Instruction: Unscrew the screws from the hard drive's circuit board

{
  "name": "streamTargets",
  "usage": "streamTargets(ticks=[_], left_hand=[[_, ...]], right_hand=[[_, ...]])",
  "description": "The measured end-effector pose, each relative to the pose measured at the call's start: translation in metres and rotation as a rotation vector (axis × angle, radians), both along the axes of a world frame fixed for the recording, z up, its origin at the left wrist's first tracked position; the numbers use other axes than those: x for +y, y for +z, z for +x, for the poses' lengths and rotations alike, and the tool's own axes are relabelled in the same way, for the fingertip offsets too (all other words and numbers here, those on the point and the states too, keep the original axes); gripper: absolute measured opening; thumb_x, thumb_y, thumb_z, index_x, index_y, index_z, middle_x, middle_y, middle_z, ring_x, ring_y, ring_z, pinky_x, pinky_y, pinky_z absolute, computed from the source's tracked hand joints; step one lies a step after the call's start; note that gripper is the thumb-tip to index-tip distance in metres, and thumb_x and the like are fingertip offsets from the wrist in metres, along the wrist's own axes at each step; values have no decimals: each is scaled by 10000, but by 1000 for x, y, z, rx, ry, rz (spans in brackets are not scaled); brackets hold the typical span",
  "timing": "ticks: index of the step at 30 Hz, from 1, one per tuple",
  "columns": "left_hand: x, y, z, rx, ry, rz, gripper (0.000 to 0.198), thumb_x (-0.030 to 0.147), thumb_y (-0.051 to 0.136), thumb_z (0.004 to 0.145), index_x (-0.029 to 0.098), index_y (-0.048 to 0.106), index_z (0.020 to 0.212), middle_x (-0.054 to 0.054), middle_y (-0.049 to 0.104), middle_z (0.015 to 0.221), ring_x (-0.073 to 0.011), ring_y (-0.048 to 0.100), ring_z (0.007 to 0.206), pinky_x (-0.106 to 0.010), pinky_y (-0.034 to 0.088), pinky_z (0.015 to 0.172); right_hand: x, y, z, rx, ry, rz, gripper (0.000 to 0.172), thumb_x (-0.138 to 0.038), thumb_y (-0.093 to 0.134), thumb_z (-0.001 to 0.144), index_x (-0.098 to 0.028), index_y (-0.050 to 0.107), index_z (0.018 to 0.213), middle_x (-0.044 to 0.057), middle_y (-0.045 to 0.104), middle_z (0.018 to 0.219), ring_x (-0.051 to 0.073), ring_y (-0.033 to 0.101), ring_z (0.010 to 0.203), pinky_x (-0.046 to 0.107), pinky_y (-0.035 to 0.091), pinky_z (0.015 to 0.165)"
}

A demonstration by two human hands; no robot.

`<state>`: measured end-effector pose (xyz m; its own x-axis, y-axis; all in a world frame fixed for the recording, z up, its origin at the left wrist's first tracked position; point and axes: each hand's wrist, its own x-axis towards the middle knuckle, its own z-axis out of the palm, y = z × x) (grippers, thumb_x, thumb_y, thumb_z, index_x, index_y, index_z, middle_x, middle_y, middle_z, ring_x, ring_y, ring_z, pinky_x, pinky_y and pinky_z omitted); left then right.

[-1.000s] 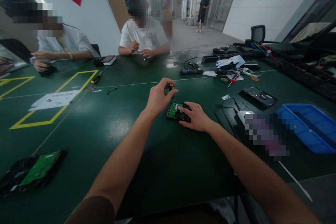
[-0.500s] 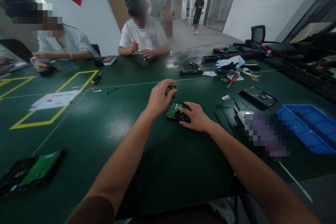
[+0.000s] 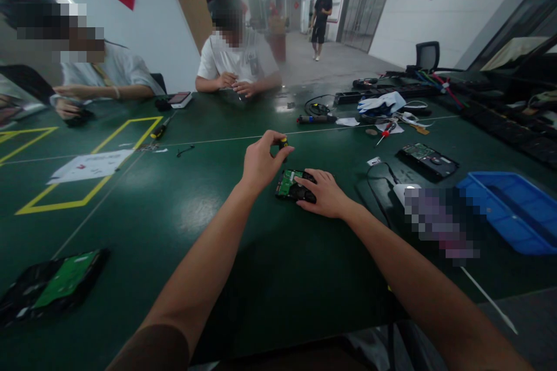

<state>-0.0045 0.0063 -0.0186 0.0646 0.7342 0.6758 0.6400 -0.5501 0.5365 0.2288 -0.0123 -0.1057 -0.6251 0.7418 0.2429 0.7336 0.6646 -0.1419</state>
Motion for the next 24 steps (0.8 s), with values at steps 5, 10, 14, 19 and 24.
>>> streamTargets(ticks=[5,10,14,19,24], left_hand=[[0,1,-1,24,-6,25,196,244,728,918,247,659,1101,-38,734,1062,-193,693,960,-313,561,770],[1,3,-4,66,-5,79,248,143,629,954,246,704,1167,-67,670,1125,-190,665,977,-344,568,851],[4,1,-4,69,-30,74,280,122,596,969,241,695,1202,-57,695,1137,-186,673,977,-359,560,902],[6,-4,-4,55,-30,10,322,219,725,920,236,647,1232,-60,720,1168,-196,707,972,-318,575,783],[6,-4,-5,15,-78,-63,328,241,770,882,242,613,1171,-52,735,1125,-210,723,983,-284,561,687]], right_hand=[[-1,0,0,-1,1,-8,733,-675,599,913,-303,497,1536,161,403,1569,403,386,1428,614,277,1173],[-1,0,0,4,1,-2,734,-668,609,912,-298,498,1535,159,405,1571,399,382,1431,605,279,1175],[0,0,0,4,-1,0,737,-672,610,910,-296,501,1534,159,402,1573,401,384,1428,607,289,1168],[0,-2,0,3,2,6,740,-678,607,911,-296,502,1535,168,402,1570,405,392,1423,612,295,1162],[0,-1,0,-1,1,14,740,-669,611,911,-293,498,1538,173,407,1564,400,393,1424,604,299,1162]])
